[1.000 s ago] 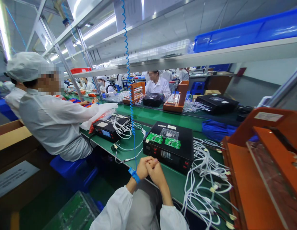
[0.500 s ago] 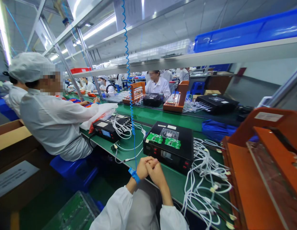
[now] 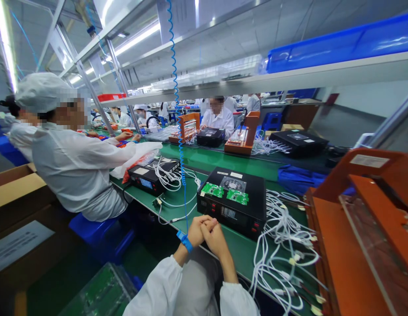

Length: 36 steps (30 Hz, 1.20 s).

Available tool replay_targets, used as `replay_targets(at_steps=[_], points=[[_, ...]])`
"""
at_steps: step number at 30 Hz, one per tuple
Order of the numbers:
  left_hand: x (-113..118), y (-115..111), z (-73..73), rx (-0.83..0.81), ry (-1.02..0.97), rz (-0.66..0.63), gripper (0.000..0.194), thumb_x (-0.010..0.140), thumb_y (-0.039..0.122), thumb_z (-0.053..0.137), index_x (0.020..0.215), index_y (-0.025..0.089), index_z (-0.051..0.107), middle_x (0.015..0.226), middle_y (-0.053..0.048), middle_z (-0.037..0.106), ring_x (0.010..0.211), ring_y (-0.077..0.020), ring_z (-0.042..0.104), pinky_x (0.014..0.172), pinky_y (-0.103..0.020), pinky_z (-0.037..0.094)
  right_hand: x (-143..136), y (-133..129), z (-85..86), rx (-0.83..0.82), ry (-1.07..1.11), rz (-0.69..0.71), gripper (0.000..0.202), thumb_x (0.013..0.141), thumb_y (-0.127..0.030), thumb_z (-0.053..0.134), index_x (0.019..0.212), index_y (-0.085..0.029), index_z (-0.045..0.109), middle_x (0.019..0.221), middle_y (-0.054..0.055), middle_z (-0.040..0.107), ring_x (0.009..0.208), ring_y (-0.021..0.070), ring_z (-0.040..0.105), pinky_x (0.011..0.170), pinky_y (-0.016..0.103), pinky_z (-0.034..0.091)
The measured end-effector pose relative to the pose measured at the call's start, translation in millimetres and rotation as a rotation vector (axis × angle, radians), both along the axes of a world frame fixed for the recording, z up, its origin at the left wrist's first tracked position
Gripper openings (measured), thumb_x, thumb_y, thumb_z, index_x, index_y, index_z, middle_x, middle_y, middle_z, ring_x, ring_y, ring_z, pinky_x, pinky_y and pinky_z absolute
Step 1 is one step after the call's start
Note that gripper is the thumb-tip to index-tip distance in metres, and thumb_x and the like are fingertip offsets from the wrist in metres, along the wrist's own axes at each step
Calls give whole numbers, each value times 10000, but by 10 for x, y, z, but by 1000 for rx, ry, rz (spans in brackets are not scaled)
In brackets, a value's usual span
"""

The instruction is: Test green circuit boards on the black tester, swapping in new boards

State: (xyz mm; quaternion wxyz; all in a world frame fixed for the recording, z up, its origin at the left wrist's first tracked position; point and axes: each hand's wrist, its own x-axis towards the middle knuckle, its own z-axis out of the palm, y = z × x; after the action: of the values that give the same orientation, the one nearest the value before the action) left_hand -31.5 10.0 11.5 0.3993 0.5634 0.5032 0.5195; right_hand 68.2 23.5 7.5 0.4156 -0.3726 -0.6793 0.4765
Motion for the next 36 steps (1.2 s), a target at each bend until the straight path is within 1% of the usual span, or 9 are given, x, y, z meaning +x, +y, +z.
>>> replay_targets(at_steps=[7, 11, 18, 23, 27, 31, 33, 36], points=[[-5, -6, 3, 1, 1, 4, 507, 838, 609, 626, 812, 120, 755, 658, -29, 672, 618, -135, 563, 600, -245, 432, -3, -8, 14, 8, -6, 3, 290, 800, -409, 505, 623, -185, 556, 680, 43, 612, 686, 194, 555, 652, 305, 454], [-6, 5, -24, -1, 4, 2, 511, 839, 612, 624, 815, 118, 752, 663, -32, 676, 625, -138, 568, 604, -247, 434, -5, -16, 25, 1, -8, 6, 280, 799, -398, 498, 608, -195, 524, 666, 36, 597, 685, 191, 554, 658, 303, 455], [0, 20, -64, -7, 2, 10, 520, 832, 624, 620, 810, 121, 748, 668, -30, 674, 644, -146, 575, 609, -248, 440, -11, -3, -3, 1, 11, -1, 279, 799, -392, 511, 604, -194, 523, 673, 37, 610, 674, 185, 550, 635, 291, 446], [-1, 11, -34, -3, 9, -1, 536, 832, 636, 611, 810, 119, 750, 644, -26, 653, 625, -142, 554, 598, -247, 434, -17, -2, -9, 11, 11, -10, 273, 800, -388, 500, 639, -182, 577, 676, 35, 610, 670, 184, 546, 632, 289, 445], [-15, 0, 3, 17, 37, -1, 541, 840, 634, 601, 826, 117, 760, 656, -24, 646, 628, -138, 539, 608, -246, 430, -16, -15, 24, 15, 16, -9, 254, 790, -375, 494, 638, -186, 568, 690, 37, 619, 686, 186, 559, 659, 295, 463], [-28, 3, 7, 30, 36, -20, 519, 851, 609, 603, 853, 117, 767, 687, -31, 668, 648, -141, 551, 626, -248, 435, -11, -30, 68, 36, 13, -7, 242, 790, -356, 487, 645, -183, 574, 706, 38, 627, 716, 191, 576, 687, 297, 470], [-27, 8, 4, 28, 22, -22, 516, 849, 606, 608, 873, 118, 772, 704, -35, 678, 657, -145, 558, 634, -249, 440, -14, -29, 79, 46, 5, -8, 240, 789, -347, 482, 640, -181, 571, 707, 35, 620, 709, 182, 562, 671, 287, 458], [-20, 11, 12, 16, 6, -19, 531, 837, 624, 611, 872, 119, 774, 689, -29, 666, 650, -144, 553, 627, -248, 436, -24, -19, 77, 30, 7, -21, 220, 772, -339, 486, 618, -190, 533, 655, 11, 578, 646, 156, 513, 607, 265, 420]])
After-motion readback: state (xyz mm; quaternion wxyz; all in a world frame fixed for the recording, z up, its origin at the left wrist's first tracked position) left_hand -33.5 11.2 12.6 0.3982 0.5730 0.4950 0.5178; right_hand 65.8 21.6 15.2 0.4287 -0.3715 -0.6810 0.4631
